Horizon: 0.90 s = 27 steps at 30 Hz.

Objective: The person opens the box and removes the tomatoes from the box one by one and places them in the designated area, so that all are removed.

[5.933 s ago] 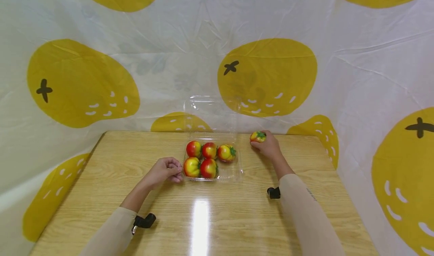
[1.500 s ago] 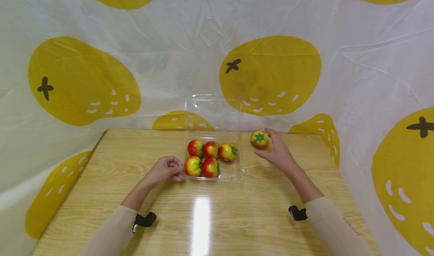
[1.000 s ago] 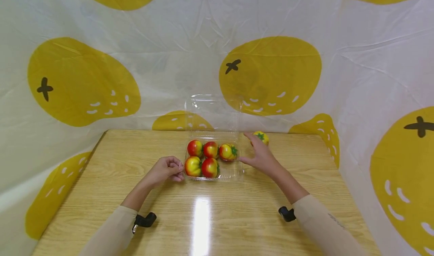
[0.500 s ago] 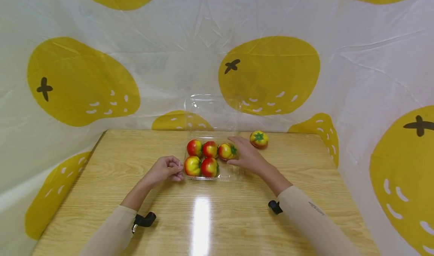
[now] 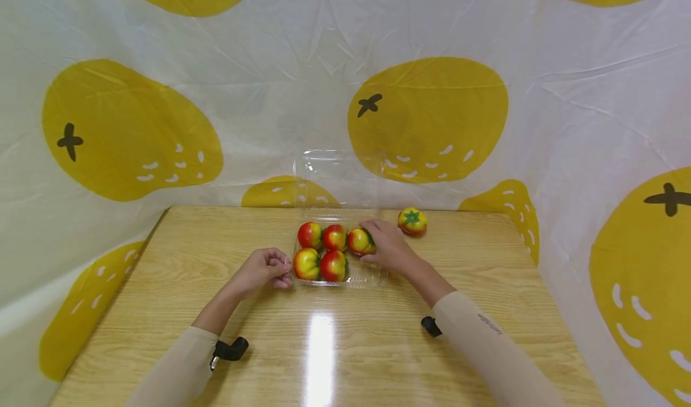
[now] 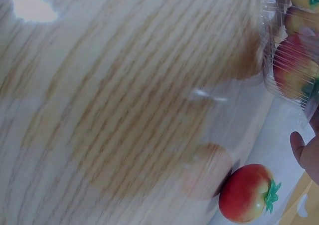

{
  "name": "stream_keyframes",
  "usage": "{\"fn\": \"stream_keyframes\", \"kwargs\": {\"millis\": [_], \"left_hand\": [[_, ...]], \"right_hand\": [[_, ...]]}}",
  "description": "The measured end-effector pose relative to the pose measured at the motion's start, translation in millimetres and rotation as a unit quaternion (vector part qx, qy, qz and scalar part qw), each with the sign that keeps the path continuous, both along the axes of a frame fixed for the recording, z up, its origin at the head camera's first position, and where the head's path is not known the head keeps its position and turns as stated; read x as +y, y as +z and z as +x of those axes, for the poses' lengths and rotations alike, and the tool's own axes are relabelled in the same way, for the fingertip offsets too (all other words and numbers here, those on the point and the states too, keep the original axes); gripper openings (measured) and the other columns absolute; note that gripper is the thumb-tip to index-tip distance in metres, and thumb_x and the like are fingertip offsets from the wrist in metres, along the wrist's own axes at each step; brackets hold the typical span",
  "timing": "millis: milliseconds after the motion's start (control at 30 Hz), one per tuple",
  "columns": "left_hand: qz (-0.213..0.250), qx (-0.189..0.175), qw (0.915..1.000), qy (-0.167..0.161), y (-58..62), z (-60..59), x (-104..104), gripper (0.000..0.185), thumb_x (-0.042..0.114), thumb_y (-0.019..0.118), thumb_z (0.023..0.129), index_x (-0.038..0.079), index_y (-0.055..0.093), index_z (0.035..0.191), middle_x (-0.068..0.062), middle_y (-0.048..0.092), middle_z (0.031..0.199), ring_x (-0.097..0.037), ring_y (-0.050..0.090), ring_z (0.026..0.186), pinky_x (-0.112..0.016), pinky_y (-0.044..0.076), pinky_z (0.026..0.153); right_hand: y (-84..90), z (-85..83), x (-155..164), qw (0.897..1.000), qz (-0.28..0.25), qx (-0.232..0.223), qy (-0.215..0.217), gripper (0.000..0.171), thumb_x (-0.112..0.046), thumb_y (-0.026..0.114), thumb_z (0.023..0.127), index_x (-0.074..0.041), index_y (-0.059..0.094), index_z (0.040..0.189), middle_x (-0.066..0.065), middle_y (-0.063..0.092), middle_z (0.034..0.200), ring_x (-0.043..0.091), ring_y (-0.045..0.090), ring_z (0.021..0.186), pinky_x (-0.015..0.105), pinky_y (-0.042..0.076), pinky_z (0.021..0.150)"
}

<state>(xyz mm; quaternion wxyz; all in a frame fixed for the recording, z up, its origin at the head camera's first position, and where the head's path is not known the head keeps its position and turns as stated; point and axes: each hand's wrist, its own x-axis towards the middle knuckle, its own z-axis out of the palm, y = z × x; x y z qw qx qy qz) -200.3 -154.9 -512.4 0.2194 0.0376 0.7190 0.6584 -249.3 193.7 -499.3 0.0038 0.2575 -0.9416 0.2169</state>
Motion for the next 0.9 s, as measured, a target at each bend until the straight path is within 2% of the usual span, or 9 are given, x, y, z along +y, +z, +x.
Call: {"fn": "stream_keyframes", "kwargs": {"millis": [200,467,600,900], "left_hand": [[-0.001,-0.003,1.0,0.001,0.3,-0.7,0.2,0.014,-0.003,0.063,0.1,-0.01,0.055,0.109,-0.013,0.069,0.08,-0.02,0.073,0.07,-0.035,0.067,0.067],[0.0,-0.002,1.0,0.0,0.4,0.0,0.3,0.014,-0.003,0.063,0.1,-0.01,0.054,0.109,-0.014,0.068,0.081,-0.021,0.073,0.07,-0.036,0.067,0.068],[-0.001,0.0,1.0,0.001,0.0,0.3,-0.1,0.014,-0.003,0.063,0.1,-0.01,0.055,0.109,-0.013,0.068,0.081,-0.021,0.073,0.07,-0.037,0.067,0.069],[-0.003,0.006,1.0,-0.002,-0.3,0.2,-0.5,0.016,0.0,0.064,0.101,-0.009,0.055,0.11,-0.013,0.068,0.082,-0.021,0.074,0.071,-0.039,0.067,0.071]], "right_hand": [[-0.5,0.2,-3.8,1.0,0.013,0.003,-0.008,0.081,-0.028,0.092,0.079,-0.008,0.054,0.147,0.015,0.054,0.148,0.041,0.047,0.138,0.06,0.045,0.097],[0.0,-0.2,-6.3,1.0,0.007,-0.015,-0.009,0.077,-0.025,0.093,0.078,-0.007,0.055,0.143,0.017,0.057,0.147,0.04,0.049,0.139,0.062,0.044,0.104],[-3.5,-3.4,-6.9,1.0,-0.001,-0.02,0.006,0.076,-0.023,0.092,0.079,-0.004,0.054,0.141,0.018,0.059,0.144,0.039,0.052,0.137,0.062,0.043,0.111],[-5.5,-5.0,-5.0,0.998,-0.045,-0.053,0.009,0.076,-0.018,0.092,0.079,-0.005,0.051,0.142,0.016,0.059,0.142,0.037,0.055,0.133,0.058,0.044,0.115]]}}
